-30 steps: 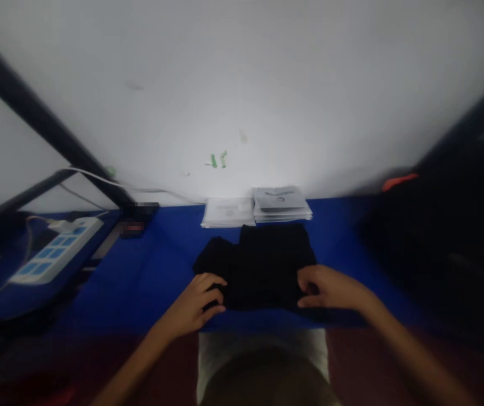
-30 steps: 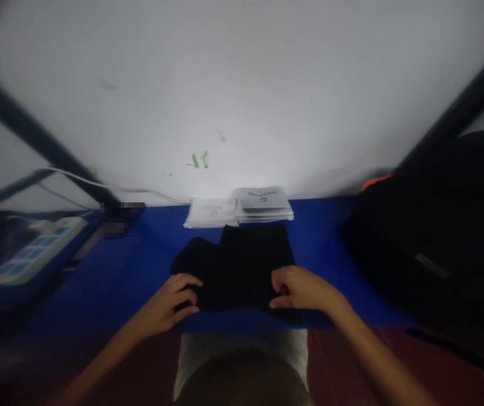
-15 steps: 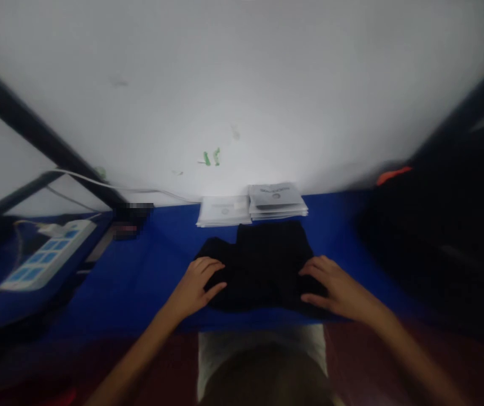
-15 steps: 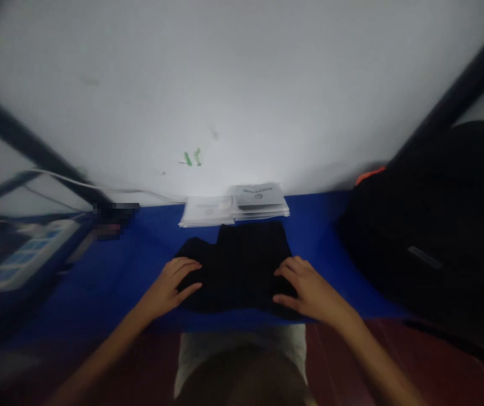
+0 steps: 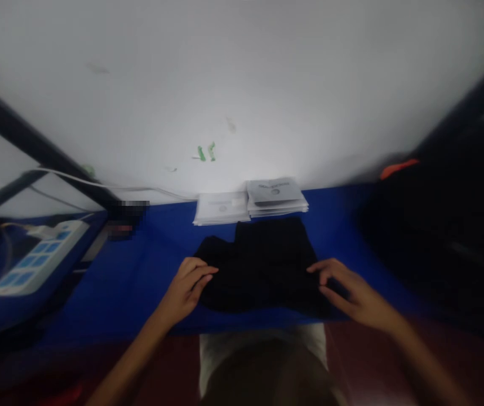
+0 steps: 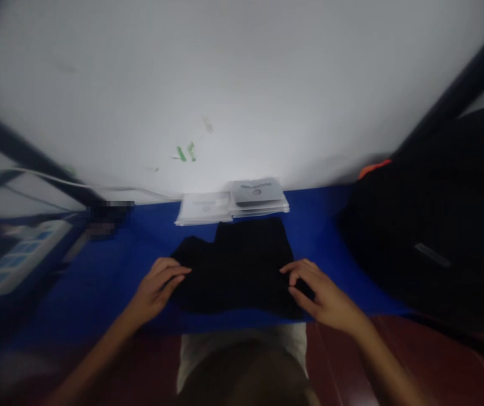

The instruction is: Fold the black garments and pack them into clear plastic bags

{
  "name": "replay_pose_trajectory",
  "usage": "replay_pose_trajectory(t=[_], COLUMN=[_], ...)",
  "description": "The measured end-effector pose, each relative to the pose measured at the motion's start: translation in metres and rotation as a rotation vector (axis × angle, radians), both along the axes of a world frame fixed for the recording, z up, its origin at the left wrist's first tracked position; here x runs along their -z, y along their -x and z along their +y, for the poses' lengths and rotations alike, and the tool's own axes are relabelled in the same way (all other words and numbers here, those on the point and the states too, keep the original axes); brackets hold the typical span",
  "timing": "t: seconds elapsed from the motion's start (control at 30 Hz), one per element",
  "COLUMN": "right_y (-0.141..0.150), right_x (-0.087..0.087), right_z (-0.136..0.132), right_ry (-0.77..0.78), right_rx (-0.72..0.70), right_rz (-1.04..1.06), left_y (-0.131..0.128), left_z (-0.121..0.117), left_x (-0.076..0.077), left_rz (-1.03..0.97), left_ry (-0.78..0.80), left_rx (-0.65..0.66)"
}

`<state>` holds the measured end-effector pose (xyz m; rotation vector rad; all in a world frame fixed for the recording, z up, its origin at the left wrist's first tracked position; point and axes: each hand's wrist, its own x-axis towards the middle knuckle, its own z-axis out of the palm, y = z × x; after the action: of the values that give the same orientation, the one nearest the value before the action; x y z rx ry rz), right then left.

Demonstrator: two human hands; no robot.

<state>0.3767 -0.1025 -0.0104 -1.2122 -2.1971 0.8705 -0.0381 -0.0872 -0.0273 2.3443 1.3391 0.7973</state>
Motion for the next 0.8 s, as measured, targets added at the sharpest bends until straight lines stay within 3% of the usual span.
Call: replay_pose_trajectory(t=[0.13,0.3,0.6,0.8], right_y=[-0.003,0.005,0.006,0.007], right_x=[0.0,0.011,0.022,0.007], right_z=[-0.002,0.006,0.026,0.037], right_ry=[-0.006,-0.073,-0.037,0.008], right_rx=[-0.022,0.038,0.111,0.005], right_rz=[0.03,-0.098,-0.212,-0.118], left_y=[0.005,0.006,0.014,0.018], left_z=[-0.005,-0.009,-0.015,-0.016], left_x=[-0.012,-0.009,0.008,-0.002], left_rz=[-0.02,0.039,0.149,0.004], left_ry=[0.061,0.207,0.092,0.104], left_rx=[0.023,0.164,0.029,0.11])
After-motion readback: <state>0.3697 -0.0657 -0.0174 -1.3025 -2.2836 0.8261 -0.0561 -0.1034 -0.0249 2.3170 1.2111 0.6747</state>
